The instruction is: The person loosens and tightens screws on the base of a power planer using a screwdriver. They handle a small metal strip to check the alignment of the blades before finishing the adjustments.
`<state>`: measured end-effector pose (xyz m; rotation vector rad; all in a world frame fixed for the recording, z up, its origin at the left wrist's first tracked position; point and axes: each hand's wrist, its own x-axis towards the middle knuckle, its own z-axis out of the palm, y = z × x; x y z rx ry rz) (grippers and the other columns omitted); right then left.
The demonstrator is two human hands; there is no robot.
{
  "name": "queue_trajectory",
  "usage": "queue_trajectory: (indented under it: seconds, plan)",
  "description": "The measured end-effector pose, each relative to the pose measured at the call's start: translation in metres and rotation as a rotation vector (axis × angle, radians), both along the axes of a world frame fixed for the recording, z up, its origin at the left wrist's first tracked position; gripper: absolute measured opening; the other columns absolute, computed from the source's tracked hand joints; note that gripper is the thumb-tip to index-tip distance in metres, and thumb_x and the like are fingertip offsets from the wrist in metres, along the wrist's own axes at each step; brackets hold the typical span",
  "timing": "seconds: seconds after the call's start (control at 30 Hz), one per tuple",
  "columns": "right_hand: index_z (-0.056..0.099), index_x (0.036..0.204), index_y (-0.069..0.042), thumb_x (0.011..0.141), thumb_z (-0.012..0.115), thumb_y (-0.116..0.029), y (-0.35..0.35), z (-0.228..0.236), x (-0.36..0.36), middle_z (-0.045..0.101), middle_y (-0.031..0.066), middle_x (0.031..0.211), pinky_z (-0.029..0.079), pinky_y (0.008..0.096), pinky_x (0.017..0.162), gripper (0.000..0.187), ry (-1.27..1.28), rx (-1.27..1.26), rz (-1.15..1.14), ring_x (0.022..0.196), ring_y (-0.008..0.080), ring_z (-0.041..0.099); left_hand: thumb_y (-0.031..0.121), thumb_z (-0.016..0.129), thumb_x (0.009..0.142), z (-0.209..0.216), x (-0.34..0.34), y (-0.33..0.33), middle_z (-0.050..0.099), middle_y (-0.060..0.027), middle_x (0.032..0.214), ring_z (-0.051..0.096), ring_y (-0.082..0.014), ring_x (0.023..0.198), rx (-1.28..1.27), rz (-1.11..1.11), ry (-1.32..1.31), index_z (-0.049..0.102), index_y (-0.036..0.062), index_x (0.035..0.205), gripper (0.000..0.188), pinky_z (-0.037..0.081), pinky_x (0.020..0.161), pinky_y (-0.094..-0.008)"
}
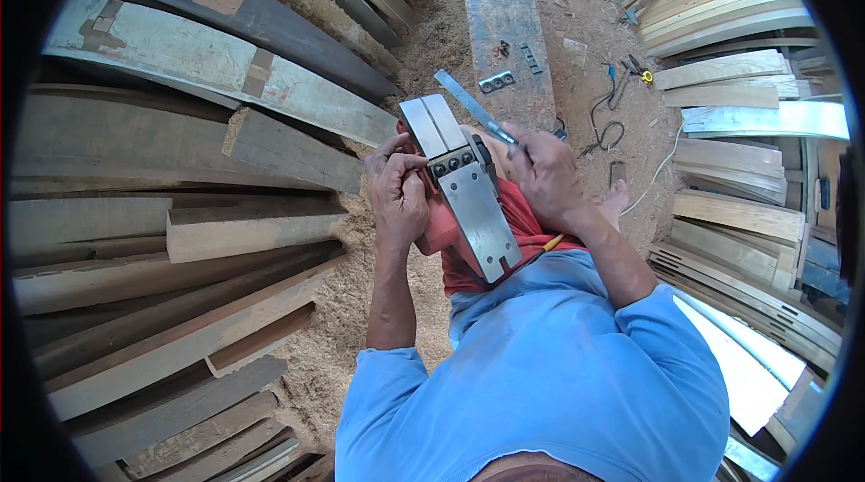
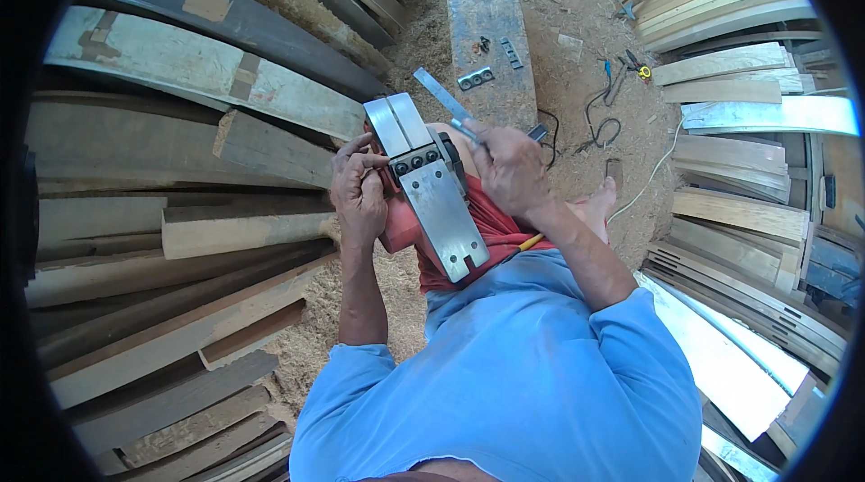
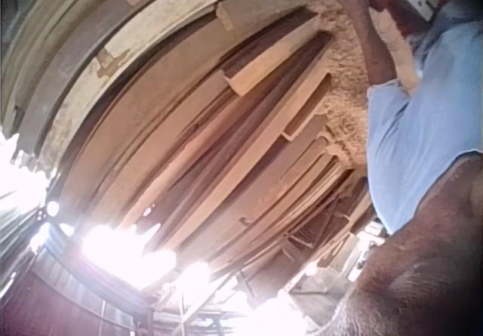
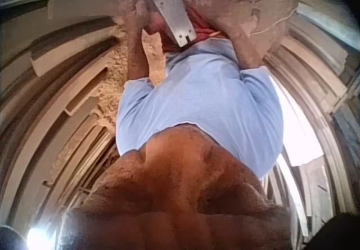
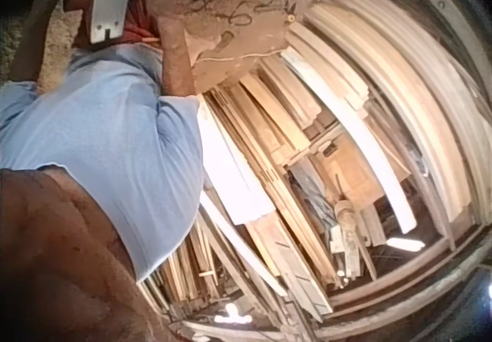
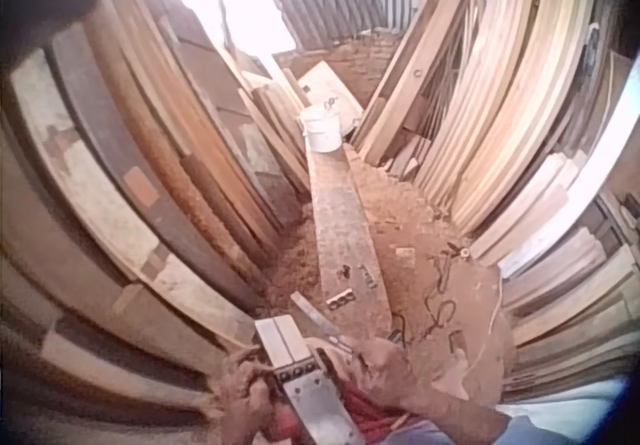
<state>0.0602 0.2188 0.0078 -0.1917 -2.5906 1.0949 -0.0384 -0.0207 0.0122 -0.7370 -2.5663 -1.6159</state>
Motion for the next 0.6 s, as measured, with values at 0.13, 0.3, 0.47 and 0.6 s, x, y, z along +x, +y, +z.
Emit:
queue_trajectory:
  seconds: [0.13,0.3,0.47,0.6]
  plan:
    - [0.073,0.129,-0.006,0.096,0.061,-0.008,0.041,-0.063,-0.022,0.071,0.0205,0.088,0.055,0.0488,0.078,0.035,-0.125,0.184,-0.030,0.083,0.0386,0.070,-0.003,0.052,0.081,-0.001,-0.002,0.002,0.063,-0.0226,0.135,0.055,-0.0365,0.128,0.007,-0.013,0.012,0.072,0.0011,0.097,0.025,0.043,0.111,-0.0479]
    - [0.068,0.138,-0.018,0.094,0.061,-0.010,0.073,-0.153,-0.039,0.071,0.0187,0.108,0.055,0.0498,0.088,0.046,-0.386,0.435,-0.062,0.102,0.0382,0.068,-0.002,0.052,0.082,-0.001,-0.002,0.000,0.063,-0.0226,0.135,0.055,-0.0359,0.129,-0.007,-0.009,0.007,0.072,0.0013,0.097,0.025,0.044,0.111,-0.0472]
    - [0.057,0.148,-0.022,0.091,0.065,-0.013,0.070,-0.152,-0.021,0.063,0.0190,0.130,0.052,0.0515,0.100,0.058,-0.378,0.545,-0.055,0.119,0.0390,0.061,-0.002,0.051,0.082,-0.002,0.000,-0.001,0.062,-0.0222,0.135,0.056,-0.0357,0.129,0.021,0.007,-0.008,0.072,0.0008,0.097,0.026,0.046,0.110,-0.0465]
    - [0.058,0.144,-0.008,0.092,0.069,-0.017,0.085,-0.148,-0.003,0.069,0.0214,0.121,0.052,0.0519,0.099,0.054,-0.474,0.487,-0.280,0.115,0.0420,0.065,-0.003,0.051,0.082,-0.004,-0.001,-0.003,0.062,-0.0221,0.134,0.057,-0.0358,0.128,0.032,-0.004,-0.019,0.072,0.0000,0.097,0.026,0.046,0.109,-0.0466]
